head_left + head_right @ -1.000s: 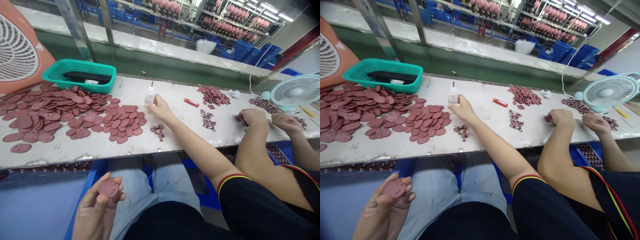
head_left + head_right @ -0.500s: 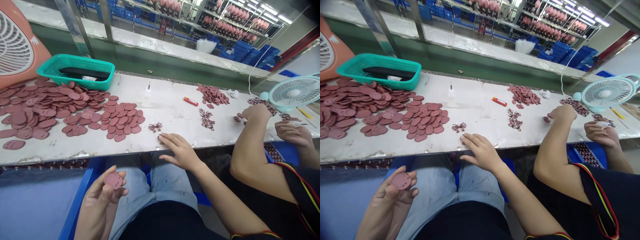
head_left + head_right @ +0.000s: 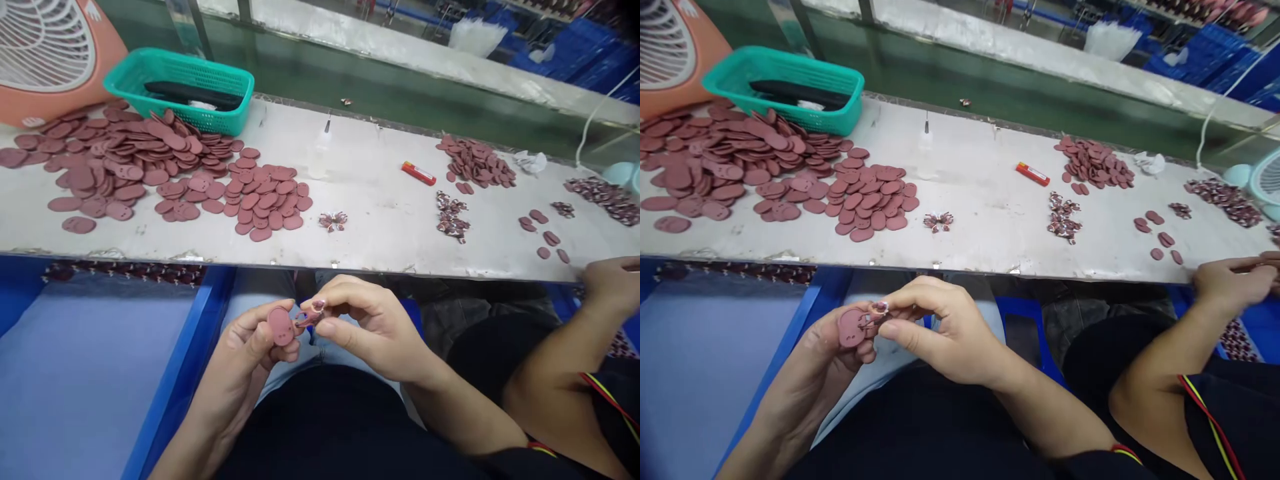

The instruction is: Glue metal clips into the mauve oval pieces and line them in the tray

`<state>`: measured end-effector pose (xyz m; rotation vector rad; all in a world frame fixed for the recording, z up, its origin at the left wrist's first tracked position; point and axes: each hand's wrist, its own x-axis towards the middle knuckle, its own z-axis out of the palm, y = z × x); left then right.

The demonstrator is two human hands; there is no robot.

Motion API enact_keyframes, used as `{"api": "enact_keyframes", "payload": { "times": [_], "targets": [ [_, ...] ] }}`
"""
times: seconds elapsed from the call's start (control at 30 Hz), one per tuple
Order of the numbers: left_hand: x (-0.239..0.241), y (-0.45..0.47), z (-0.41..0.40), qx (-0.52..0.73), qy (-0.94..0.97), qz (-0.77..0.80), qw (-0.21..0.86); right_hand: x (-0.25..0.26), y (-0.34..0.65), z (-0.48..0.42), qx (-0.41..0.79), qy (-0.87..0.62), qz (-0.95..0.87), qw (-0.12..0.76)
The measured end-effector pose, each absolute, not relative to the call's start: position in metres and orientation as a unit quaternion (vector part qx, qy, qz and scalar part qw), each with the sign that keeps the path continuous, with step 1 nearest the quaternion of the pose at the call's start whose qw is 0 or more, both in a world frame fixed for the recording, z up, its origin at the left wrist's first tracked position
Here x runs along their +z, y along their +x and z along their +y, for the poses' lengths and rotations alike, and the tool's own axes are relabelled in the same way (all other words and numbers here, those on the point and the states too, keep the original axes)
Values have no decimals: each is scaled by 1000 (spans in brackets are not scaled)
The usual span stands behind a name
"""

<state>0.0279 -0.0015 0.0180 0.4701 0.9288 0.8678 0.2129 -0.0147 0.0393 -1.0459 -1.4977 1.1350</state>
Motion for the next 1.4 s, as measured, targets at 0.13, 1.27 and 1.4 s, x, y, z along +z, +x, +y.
{"api": "enact_keyframes", "payload": {
  "times": [0.13,1.27,1.4],
  "targets": [
    [12,21,-3,390,248,398,792,44,208,-9,438,-429,-652,446],
    [11,18,-4,360,183,391,827,72,207,5,324,-394,-811,287],
    [12,17,-5,364,169,393,827,74,205,6,328,-387,-814,284]
  ]
}}
